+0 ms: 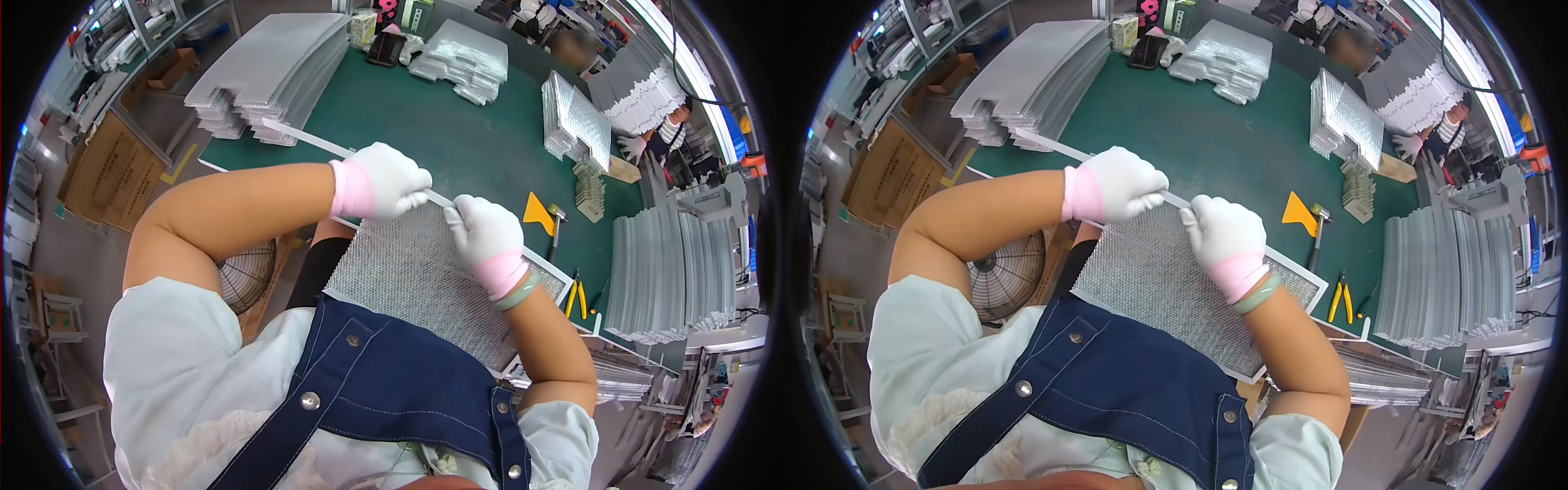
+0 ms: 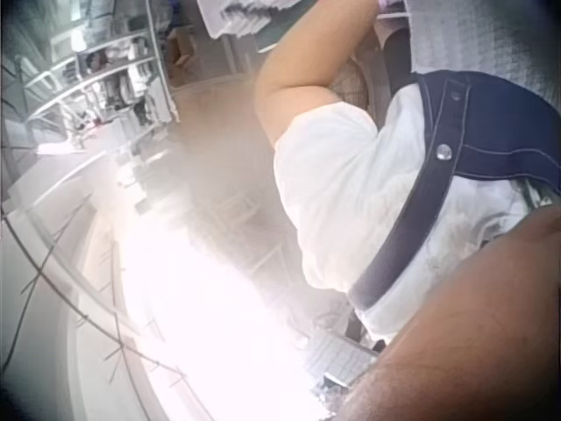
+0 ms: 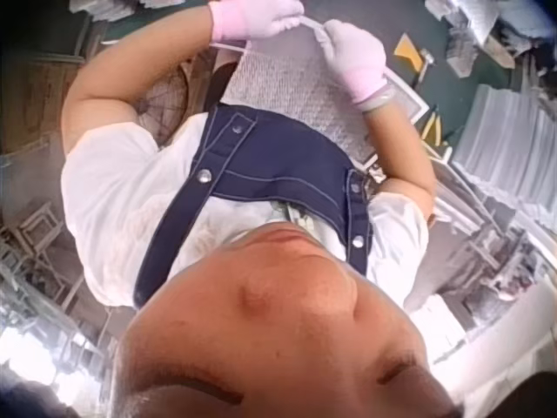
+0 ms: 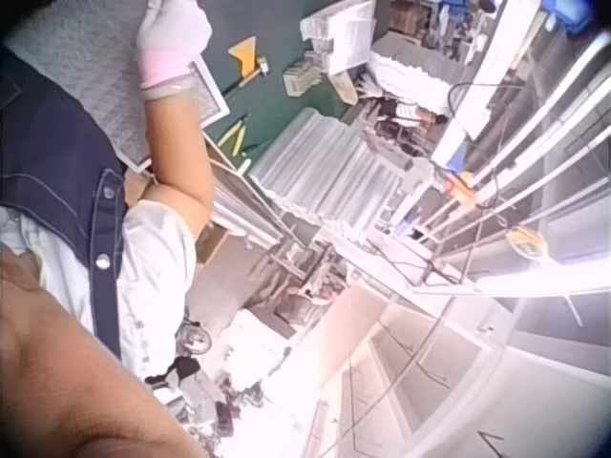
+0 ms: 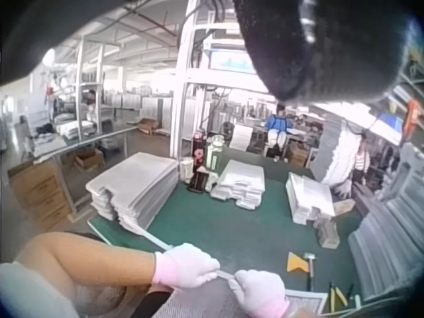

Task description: The person assembles rectangular light fixtures on a factory workbench. They place a mesh panel, insert a small plastic component, and fit two long white frame pieces along the sides. The person uses a handheld stapler to secure the frame to the mesh, repeating this process for multiple units.

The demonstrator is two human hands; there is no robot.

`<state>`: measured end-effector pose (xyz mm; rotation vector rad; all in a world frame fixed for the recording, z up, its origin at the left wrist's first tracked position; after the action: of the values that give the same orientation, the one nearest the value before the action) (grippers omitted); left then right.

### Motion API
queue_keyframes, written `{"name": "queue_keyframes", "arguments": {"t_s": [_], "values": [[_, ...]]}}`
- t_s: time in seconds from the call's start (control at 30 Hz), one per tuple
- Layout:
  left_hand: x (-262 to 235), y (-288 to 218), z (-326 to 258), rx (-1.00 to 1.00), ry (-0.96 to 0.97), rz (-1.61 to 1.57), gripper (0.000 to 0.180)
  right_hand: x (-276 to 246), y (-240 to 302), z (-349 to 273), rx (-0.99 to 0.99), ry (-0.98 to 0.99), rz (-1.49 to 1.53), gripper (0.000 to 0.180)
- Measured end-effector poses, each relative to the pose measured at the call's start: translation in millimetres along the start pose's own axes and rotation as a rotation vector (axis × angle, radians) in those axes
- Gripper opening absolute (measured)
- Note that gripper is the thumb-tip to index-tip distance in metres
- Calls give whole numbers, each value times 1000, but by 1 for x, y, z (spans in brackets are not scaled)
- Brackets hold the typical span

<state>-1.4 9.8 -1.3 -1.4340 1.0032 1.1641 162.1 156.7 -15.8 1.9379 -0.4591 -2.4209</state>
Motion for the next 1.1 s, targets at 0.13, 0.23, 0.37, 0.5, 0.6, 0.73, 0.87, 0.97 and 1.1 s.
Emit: {"name": "queue_keyframes", "arguments": {"t_s": [0.13, 0.23, 0.37, 0.5, 0.6, 0.73, 0.87, 0.97, 1.1], "values": [[-1, 11, 9, 20, 45, -239, 24, 7, -8, 1, 57, -5, 215, 31], [-8, 22, 17, 8, 158, -320, 28, 8, -13, 8, 181, 146, 438, 32], [-16, 28, 25, -37, 235, -344, 37, 9, -22, 20, 282, 335, 571, 36], [-25, 17, 21, 59, -260, 131, 39, 12, -46, 12, 391, 275, 713, 36], [-35, -1, -14, -267, -227, -144, 45, 11, -61, -2, 408, 205, 772, 35], [37, 14, -18, -351, -257, -736, 49, 11, -56, 2, 372, 175, 799, 35], [49, 0, -9, -413, -330, -972, 37, 12, -57, -2, 341, 100, 753, 33], [50, 2, -8, -396, -314, -1066, 35, 9, -55, -5, 342, 72, 743, 32], [42, 4, -1, -391, -360, -1134, 32, 5, -48, -5, 330, 51, 712, 31]]}}
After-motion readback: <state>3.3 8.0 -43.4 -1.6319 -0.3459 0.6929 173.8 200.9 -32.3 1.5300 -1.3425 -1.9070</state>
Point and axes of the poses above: each hand's wrist, its own z-axis towards the middle knuckle, its own x-axis out of the palm, y = z × x, the point moved 1 cm from there along z, towards the middle knuckle, and after that the axes turned 5 degrees about -y, right-handed, at the moved point
